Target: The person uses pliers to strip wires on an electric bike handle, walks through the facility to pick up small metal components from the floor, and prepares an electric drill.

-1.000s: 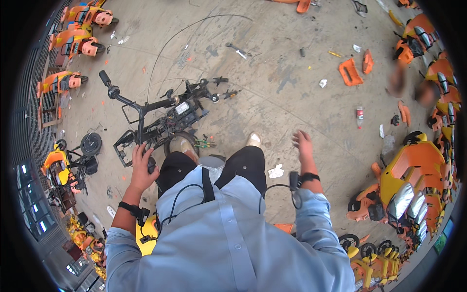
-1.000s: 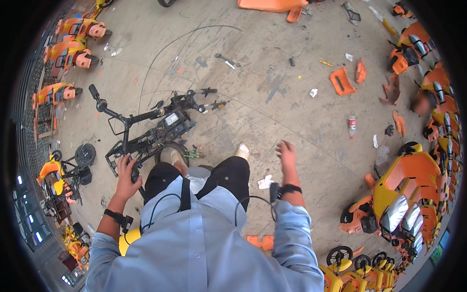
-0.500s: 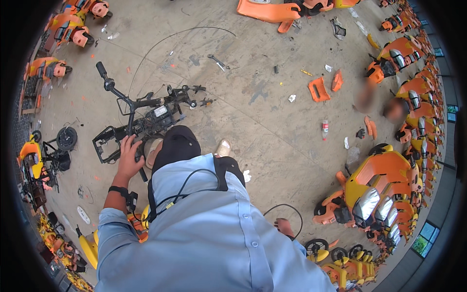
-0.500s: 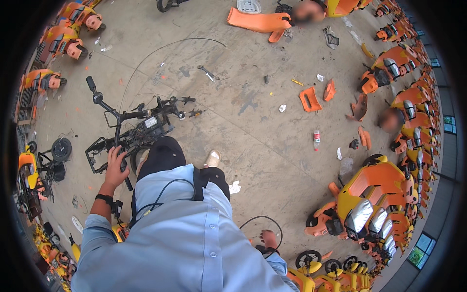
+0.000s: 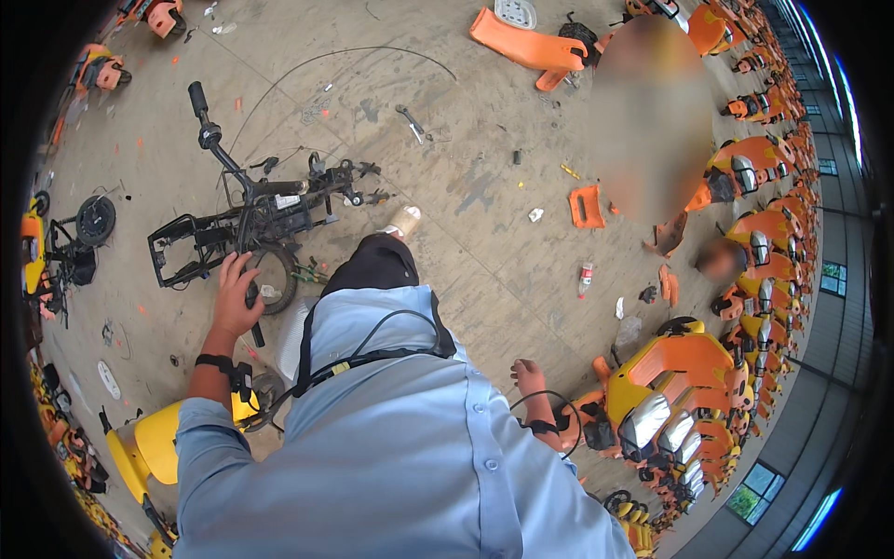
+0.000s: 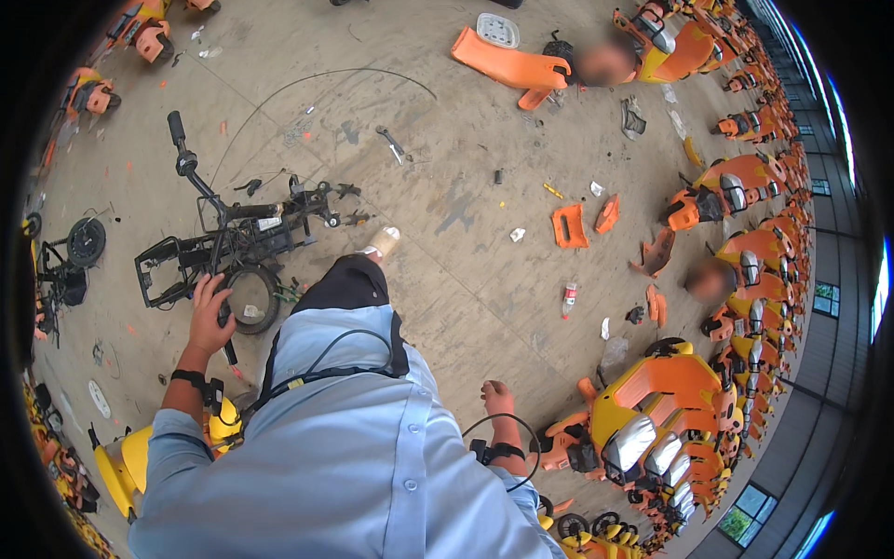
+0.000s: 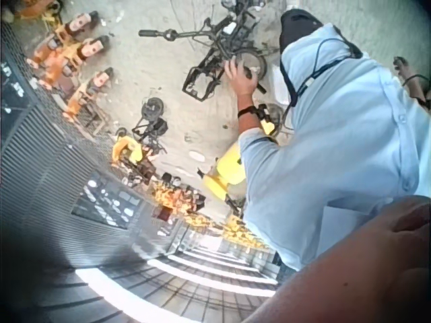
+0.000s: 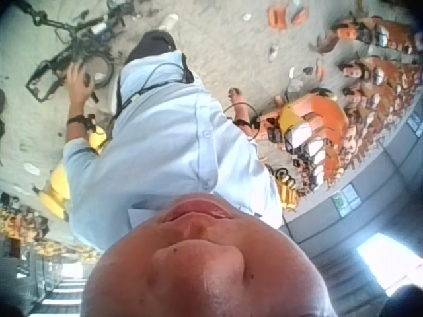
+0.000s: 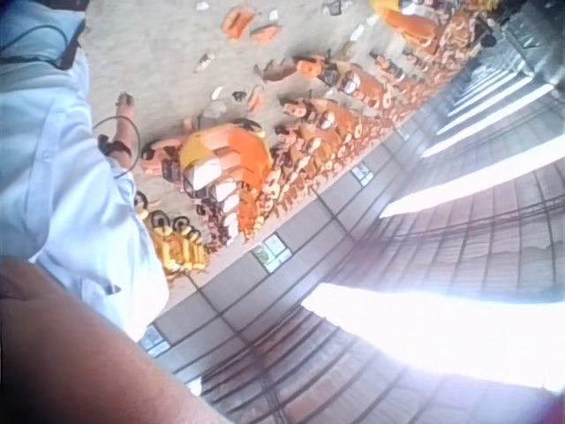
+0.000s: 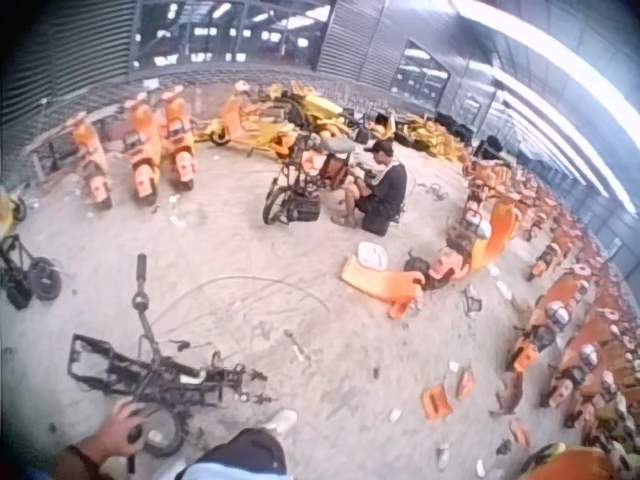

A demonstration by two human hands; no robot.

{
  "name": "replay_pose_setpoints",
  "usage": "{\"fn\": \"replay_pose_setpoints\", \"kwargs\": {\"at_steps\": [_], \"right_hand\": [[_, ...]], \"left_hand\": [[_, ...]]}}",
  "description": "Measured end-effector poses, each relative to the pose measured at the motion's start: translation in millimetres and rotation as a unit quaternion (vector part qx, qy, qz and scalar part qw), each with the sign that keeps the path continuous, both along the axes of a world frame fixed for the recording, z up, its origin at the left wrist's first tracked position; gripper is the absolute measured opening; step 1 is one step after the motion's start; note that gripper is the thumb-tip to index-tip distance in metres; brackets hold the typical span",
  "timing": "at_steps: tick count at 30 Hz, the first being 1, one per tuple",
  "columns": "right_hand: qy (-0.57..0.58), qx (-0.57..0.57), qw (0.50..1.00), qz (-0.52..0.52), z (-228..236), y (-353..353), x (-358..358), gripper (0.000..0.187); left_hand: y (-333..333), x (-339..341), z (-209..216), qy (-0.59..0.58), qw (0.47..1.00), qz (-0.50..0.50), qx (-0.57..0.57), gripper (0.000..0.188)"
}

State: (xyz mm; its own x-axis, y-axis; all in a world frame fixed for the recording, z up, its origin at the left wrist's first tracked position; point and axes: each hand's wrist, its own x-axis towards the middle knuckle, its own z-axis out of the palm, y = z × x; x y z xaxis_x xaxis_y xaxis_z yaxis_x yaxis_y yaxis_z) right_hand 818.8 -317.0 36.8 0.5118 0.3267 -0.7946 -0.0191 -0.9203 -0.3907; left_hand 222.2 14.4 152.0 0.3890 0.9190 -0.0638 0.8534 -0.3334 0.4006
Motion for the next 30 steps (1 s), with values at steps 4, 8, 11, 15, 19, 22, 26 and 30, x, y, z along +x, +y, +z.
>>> {"fn": "replay_pose_setpoints", "kwargs": {"at_steps": [4, 8, 11, 15, 19, 22, 26, 30], "right_hand": [[0.006, -0.045, 0.998, 0.052, -11, 37, 25, 0.037], [-0.006, -0.109, 0.987, 0.115, -38, 96, 65, 0.035], [-0.037, -0.076, 0.977, 0.194, -36, 168, 98, 0.033], [-0.036, 0.065, 0.995, 0.061, 1, 269, 129, 0.035], [-0.034, 0.052, 0.998, -0.018, 26, 291, 168, 0.04], [-0.085, -0.056, 0.995, 0.013, 23, 240, 196, 0.04], [-0.044, -0.125, 0.991, -0.031, 36, 219, 205, 0.051], [0.0, -0.12, 0.988, 0.093, 18, 217, 230, 0.03]], "left_hand": [[-1, -6, -7, 0.005, 1.0, 0.012, -0.015, 0.045], [4, 5, -3, 0.072, 0.997, 0.018, -0.017, 0.045], [31, 45, -9, 0.145, 0.983, 0.104, 0.046, 0.047], [115, 123, -10, 0.29, 0.925, 0.173, -0.176, 0.043], [222, 156, -22, 0.094, 0.877, -0.02, -0.47, 0.039], [321, 217, -4, 0.09, 0.959, -0.031, -0.269, 0.035], [427, 258, 5, 0.003, 0.988, -0.003, -0.154, 0.033], [483, 278, -27, -0.022, 0.991, 0.087, -0.101, 0.033]]}}
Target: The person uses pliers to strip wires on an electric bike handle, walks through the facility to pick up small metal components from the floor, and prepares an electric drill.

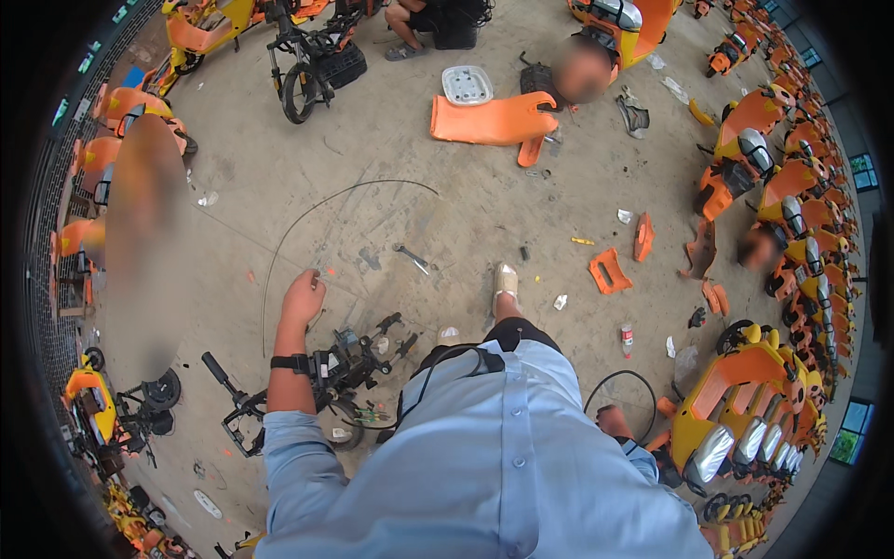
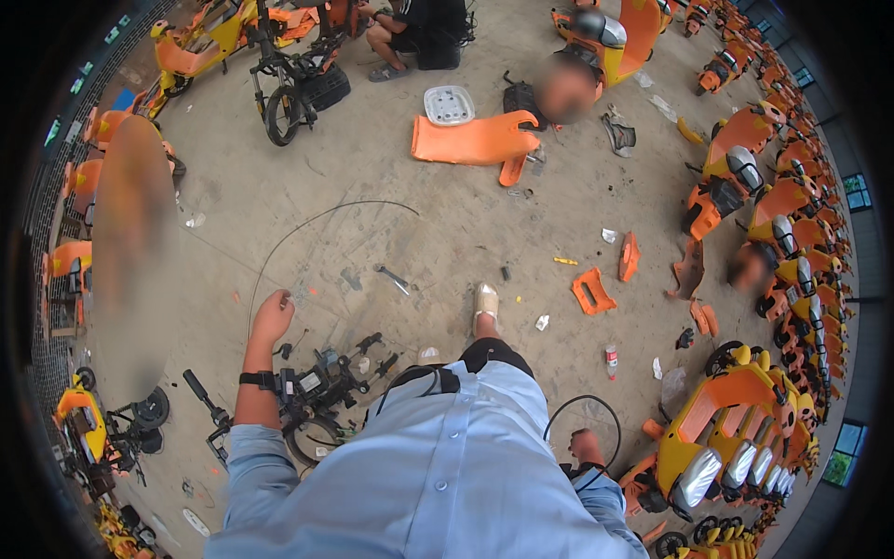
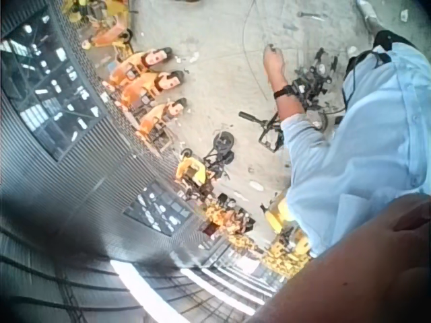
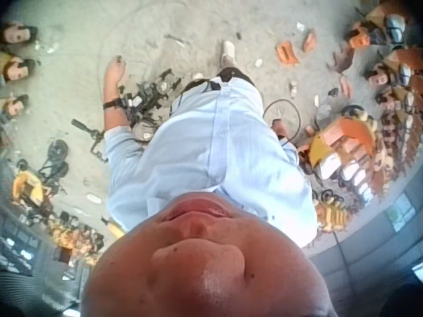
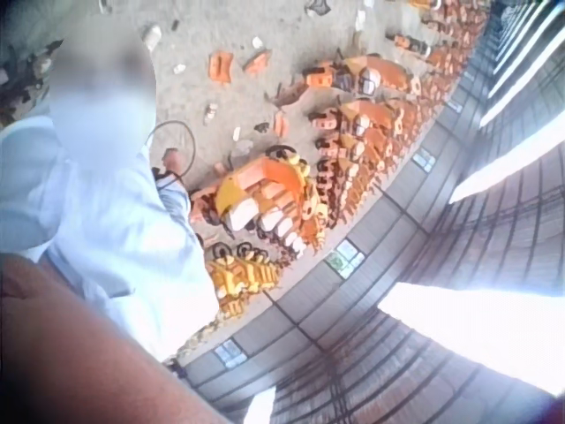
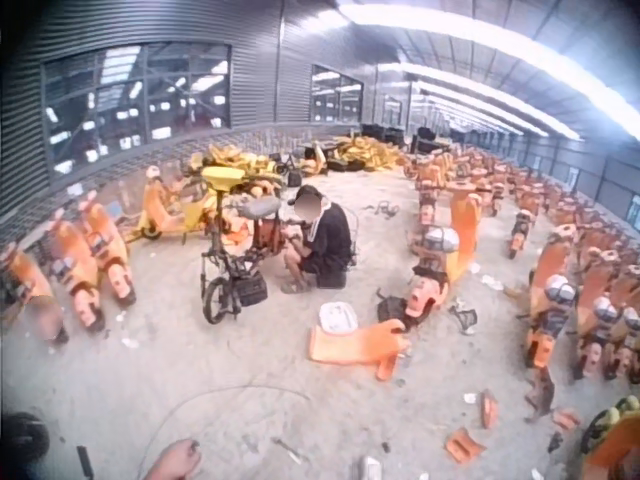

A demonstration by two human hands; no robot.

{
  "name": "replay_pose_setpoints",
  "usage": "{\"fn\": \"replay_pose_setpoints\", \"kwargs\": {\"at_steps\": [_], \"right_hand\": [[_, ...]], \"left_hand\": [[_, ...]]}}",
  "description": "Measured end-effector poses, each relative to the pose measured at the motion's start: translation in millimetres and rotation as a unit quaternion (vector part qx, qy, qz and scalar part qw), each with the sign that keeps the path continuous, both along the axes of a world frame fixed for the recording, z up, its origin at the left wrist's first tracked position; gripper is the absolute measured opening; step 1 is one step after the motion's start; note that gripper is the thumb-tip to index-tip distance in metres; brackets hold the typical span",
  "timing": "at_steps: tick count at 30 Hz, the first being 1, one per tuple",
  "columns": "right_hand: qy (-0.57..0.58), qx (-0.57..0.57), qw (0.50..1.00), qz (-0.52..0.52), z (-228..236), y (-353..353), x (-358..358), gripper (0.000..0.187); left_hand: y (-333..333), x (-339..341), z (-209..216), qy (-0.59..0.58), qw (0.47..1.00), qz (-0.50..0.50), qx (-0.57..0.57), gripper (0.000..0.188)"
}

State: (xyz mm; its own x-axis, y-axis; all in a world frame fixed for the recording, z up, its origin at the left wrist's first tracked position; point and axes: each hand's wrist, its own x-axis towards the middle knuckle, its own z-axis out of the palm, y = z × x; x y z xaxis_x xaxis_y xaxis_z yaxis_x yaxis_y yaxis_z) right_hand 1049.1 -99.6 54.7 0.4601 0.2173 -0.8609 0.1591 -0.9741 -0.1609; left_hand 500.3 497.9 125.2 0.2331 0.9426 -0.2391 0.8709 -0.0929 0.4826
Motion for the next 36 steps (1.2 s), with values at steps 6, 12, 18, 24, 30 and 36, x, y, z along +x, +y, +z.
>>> {"fn": "replay_pose_setpoints", "kwargs": {"at_steps": [6, 12, 18, 24, 30, 36], "right_hand": [[-0.007, 0.026, 0.999, -0.035, -47, 137, 102, 0.057], [-0.189, 0.323, 0.927, -0.011, -53, 321, 223, 0.025], [-0.127, 0.288, 0.936, -0.157, -33, 361, 305, 0.027], [-0.157, 0.096, 0.983, 0.018, -149, 254, 340, 0.025], [-0.013, 0.058, 0.94, -0.335, -102, 296, 342, 0.027], [-0.096, 0.161, 0.832, -0.523, -40, 363, 383, 0.031]], "left_hand": [[-20, 53, -132, -0.13, 0.971, 0.112, -0.167, 0.025], [-39, 78, -128, 0.244, 0.861, -0.134, -0.425, 0.031], [103, 239, -75, 0.015, 0.956, 0.103, -0.275, 0.03], [244, 453, -58, -0.124, 0.98, -0.055, -0.145, 0.031], [368, 537, -100, 0.064, 0.955, -0.069, -0.28, 0.031], [448, 737, -136, 0.263, 0.861, -0.316, -0.298, 0.031]]}}
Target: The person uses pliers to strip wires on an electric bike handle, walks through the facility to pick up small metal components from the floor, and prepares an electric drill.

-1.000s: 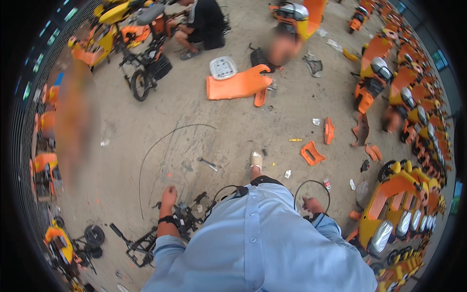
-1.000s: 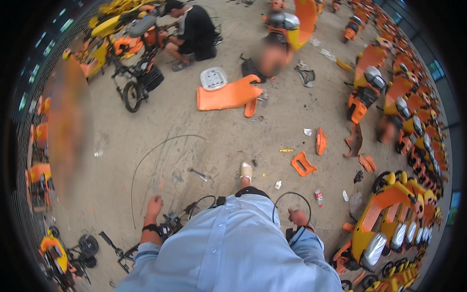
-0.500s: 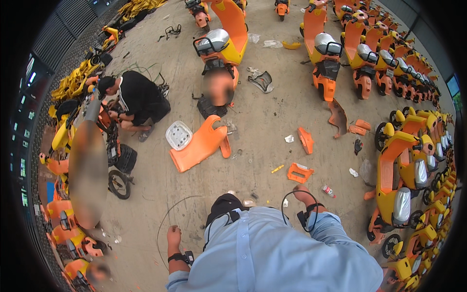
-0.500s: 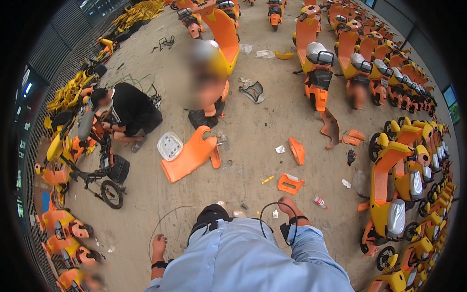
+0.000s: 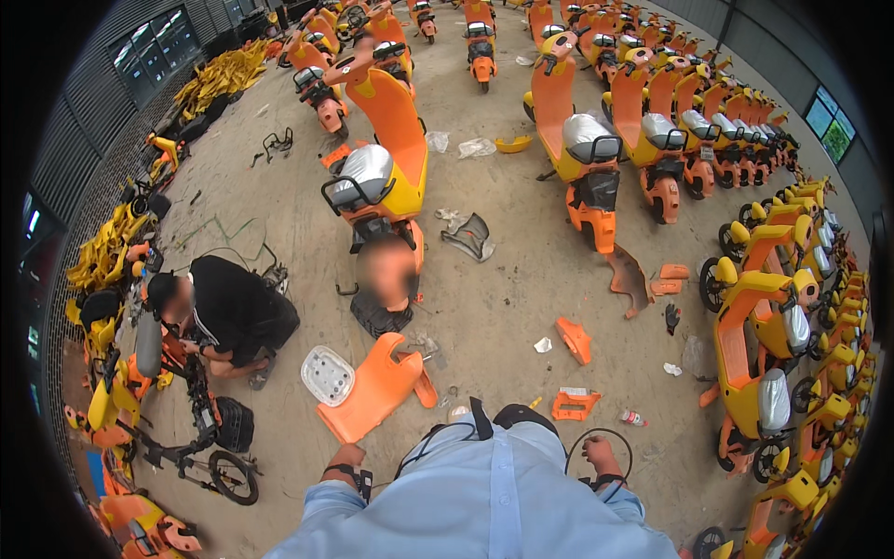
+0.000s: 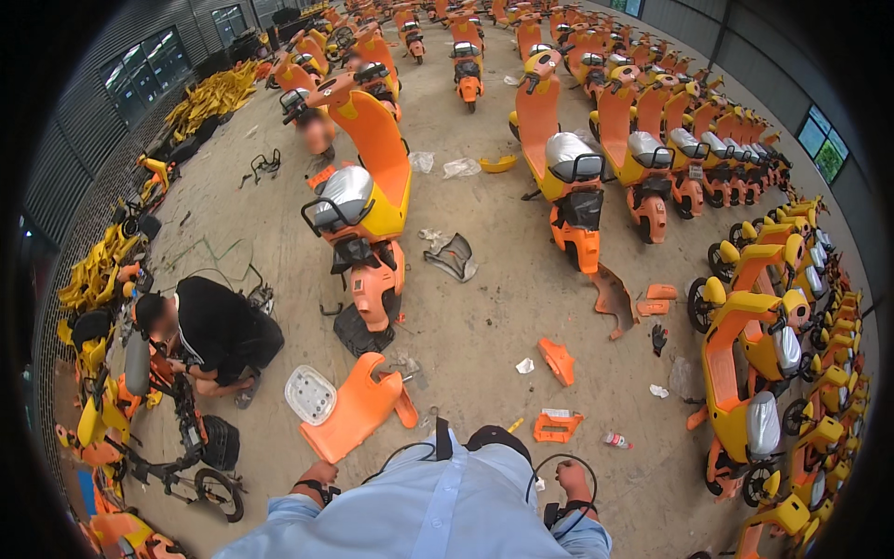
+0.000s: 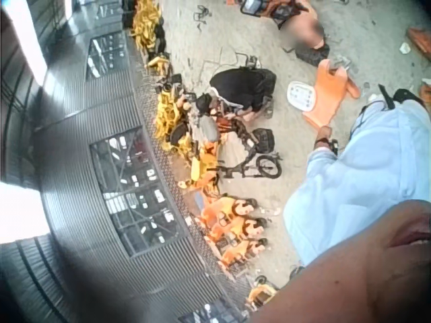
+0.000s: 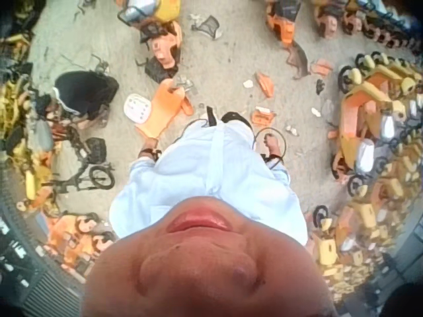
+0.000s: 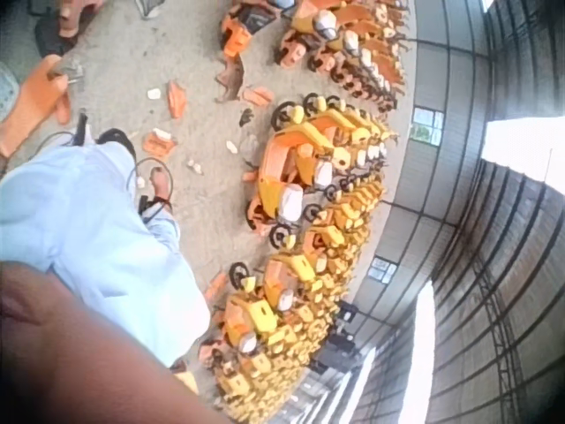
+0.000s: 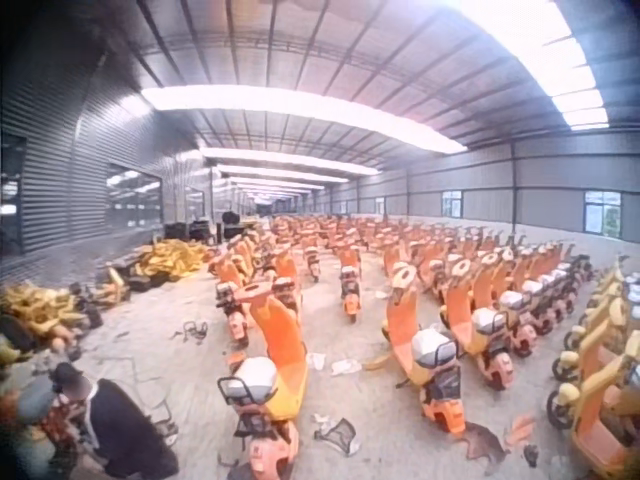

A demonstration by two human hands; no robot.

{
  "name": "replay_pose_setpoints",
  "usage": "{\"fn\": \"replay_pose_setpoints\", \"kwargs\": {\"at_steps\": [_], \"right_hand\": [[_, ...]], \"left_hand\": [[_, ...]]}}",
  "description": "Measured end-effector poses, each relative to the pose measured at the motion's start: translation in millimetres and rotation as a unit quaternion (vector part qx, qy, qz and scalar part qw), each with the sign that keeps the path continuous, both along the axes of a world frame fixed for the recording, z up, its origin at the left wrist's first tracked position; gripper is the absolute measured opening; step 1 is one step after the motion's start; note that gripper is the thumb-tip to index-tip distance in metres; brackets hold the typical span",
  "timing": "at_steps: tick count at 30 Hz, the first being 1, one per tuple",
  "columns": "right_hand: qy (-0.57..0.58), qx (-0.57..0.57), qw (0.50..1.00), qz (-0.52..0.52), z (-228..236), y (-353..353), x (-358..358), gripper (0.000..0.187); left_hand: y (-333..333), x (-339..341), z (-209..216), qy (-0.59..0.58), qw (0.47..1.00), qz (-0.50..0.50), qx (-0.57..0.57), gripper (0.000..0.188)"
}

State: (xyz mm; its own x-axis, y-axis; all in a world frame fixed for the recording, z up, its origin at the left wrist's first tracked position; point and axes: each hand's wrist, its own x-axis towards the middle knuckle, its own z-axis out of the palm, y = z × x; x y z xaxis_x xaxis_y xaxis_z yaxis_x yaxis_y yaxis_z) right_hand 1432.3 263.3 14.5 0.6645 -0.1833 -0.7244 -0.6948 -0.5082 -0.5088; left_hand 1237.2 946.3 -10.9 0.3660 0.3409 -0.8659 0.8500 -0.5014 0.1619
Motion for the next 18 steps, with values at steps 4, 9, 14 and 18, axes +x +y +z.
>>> {"fn": "replay_pose_setpoints", "kwargs": {"at_steps": [4, 9, 14, 18], "right_hand": [[0.016, 0.017, 0.999, -0.046, -1, 23, 21, 0.029], [0.146, -0.03, 0.988, -0.028, -28, 16, 62, 0.024], [0.052, 0.078, 0.967, 0.235, -59, -16, 156, 0.026], [0.056, 0.087, 0.979, 0.178, -51, -10, 279, 0.024]], "left_hand": [[10, 185, 61, -0.292, 0.949, 0.0, 0.117, 0.034], [2, 322, 131, -0.351, 0.935, 0.042, 0.038, 0.04], [15, 354, 76, -0.267, 0.959, 0.015, 0.096, 0.04], [24, 305, 23, -0.102, 0.986, 0.041, 0.122, 0.038]]}}
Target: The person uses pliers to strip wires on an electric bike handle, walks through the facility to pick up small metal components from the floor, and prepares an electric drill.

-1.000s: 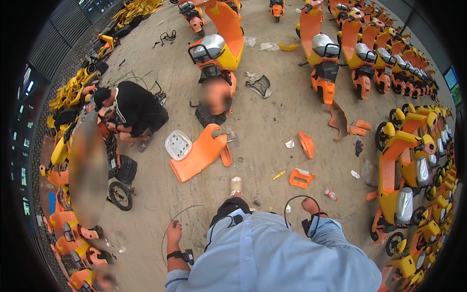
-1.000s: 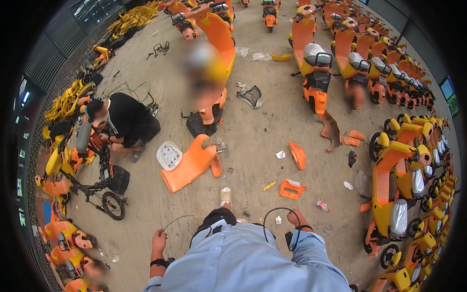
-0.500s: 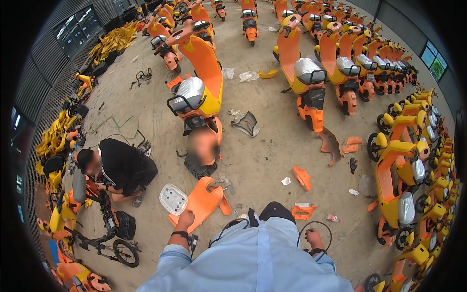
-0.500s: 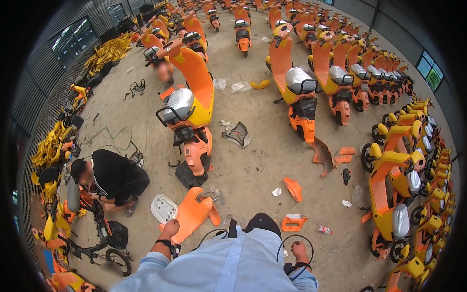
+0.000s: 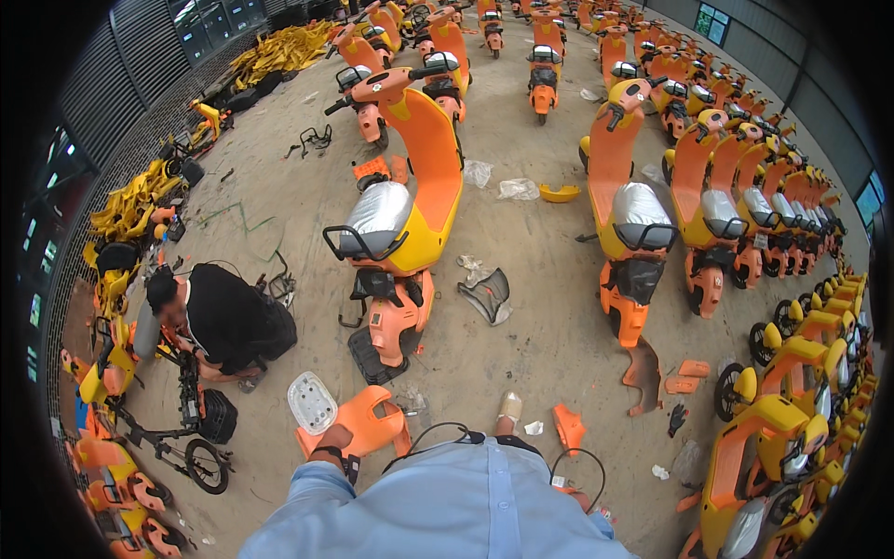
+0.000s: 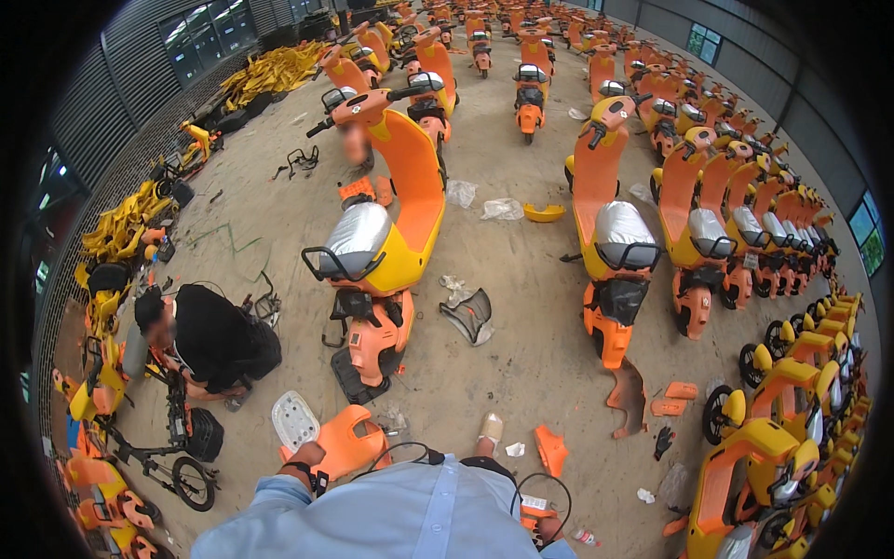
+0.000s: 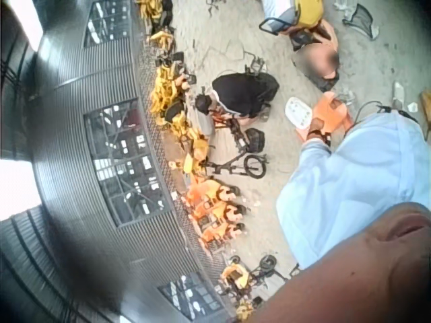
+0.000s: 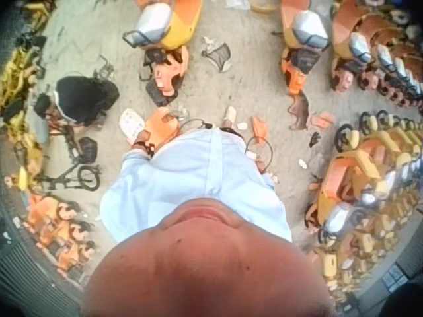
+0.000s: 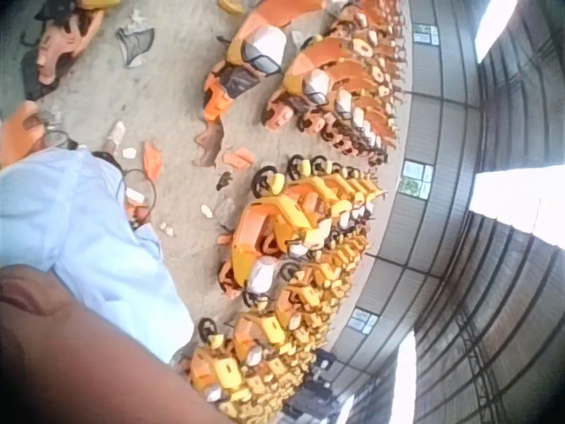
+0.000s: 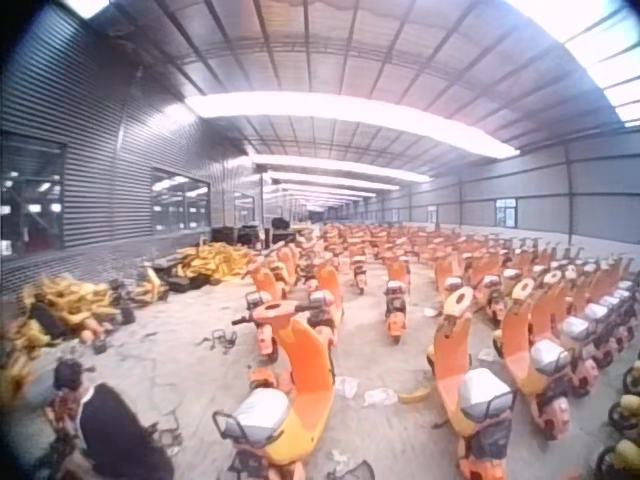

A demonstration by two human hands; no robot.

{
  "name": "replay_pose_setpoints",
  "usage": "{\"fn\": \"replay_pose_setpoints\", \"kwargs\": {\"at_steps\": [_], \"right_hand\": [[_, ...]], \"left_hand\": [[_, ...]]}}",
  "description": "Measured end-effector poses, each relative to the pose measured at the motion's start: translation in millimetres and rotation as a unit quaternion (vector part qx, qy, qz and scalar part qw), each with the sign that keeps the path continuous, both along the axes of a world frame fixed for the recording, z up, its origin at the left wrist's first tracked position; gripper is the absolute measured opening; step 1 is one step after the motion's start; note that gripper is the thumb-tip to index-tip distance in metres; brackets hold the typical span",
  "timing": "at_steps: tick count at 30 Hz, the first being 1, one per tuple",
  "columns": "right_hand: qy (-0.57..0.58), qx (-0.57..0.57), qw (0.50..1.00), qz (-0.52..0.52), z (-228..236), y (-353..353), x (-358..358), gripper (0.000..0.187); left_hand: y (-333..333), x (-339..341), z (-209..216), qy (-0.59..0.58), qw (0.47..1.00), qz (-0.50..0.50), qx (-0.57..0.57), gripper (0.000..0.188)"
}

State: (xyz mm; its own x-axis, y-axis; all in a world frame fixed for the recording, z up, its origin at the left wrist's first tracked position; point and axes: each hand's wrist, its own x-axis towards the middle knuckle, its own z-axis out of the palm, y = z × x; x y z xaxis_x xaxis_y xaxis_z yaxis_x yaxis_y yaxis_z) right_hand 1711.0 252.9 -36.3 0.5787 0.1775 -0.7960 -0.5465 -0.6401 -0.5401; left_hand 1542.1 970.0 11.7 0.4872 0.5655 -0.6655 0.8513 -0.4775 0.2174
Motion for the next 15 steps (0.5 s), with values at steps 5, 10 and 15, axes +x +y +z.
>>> {"fn": "replay_pose_setpoints", "kwargs": {"at_steps": [5, 10, 15], "right_hand": [[0.007, -0.091, 0.988, -0.127, -10, 3, 199, 0.021], [-0.251, -0.185, 0.95, -0.033, -36, -15, 407, 0.027], [-0.194, -0.016, 0.978, -0.071, 45, 120, 518, 0.03]], "left_hand": [[-43, 22, 24, 0.055, 0.939, 0.314, -0.129, 0.029], [-64, 195, 44, -0.084, 0.966, 0.206, -0.133, 0.033], [-7, 287, 34, -0.108, 0.973, 0.182, -0.086, 0.037]]}}
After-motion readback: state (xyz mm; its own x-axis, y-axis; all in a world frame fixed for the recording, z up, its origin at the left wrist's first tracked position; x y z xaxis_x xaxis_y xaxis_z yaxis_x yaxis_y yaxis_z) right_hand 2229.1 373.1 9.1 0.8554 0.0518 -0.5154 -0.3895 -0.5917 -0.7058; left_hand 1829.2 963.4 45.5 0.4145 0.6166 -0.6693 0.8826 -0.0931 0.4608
